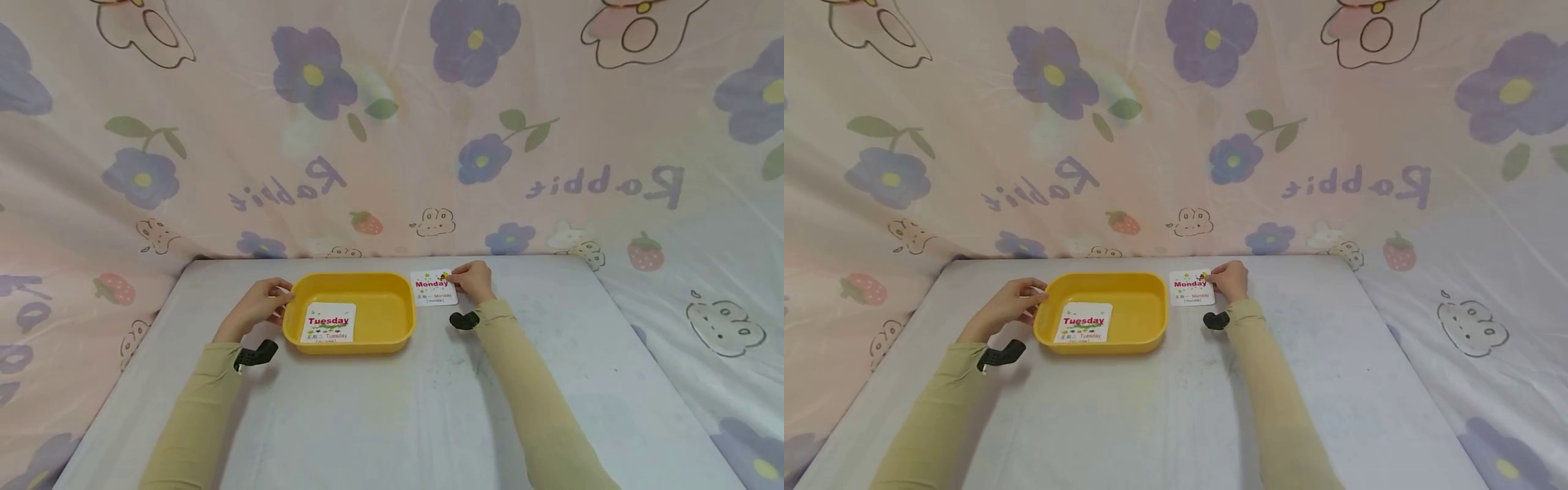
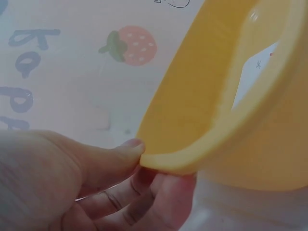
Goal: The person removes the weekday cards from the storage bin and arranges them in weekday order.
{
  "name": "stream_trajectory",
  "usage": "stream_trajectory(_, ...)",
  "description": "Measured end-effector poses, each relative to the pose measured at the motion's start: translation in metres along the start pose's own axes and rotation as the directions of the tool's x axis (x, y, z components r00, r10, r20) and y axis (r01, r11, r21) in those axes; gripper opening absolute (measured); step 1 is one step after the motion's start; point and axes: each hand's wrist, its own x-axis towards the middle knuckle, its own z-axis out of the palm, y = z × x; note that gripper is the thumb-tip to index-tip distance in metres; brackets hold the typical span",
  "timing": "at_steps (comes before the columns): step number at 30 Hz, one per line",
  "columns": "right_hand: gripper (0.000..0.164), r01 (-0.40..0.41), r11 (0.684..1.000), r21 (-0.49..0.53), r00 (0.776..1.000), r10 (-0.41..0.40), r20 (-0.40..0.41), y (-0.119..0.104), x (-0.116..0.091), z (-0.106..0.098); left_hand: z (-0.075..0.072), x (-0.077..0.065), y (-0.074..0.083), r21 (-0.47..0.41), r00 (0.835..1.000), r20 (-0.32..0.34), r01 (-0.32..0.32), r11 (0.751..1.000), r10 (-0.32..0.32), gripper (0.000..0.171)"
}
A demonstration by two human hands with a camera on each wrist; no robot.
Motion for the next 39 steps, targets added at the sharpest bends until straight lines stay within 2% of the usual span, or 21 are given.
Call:
stream_trajectory(14,0.021,0.028,0.999,-0.021,1.0,-0.028,-0.001,-0.001,-0.005,0.001,0.0,0.0,0.0,0.001,0.999,-0.02,0.029,1.0,-0.029,0.036)
stream_trajectory(23,0.02,0.064,0.998,0.017,0.998,-0.064,-0.015,0.0,-0.006,0.002,0.001,0.001,-0.003,-0.015,1.0,-0.012,0.025,1.0,-0.025,0.036)
stream_trajectory(27,0.021,0.043,0.997,0.066,0.999,-0.041,-0.02,0.002,-0.005,-0.002,0.002,0.0,-0.002,-0.009,0.999,-0.018,0.026,1.0,-0.027,0.034)
stream_trajectory(32,0.026,-0.008,0.988,0.155,1.0,0.004,0.029,0.0,-0.005,-0.01,0.003,0.0,-0.002,-0.01,1.0,-0.016,0.027,1.0,-0.027,0.033)
stream_trajectory(39,0.033,0.019,0.972,0.234,0.988,-0.055,0.147,-0.027,-0.013,-0.011,0.001,0.0,-0.001,-0.004,1.0,-0.008,0.029,1.0,-0.029,0.035)
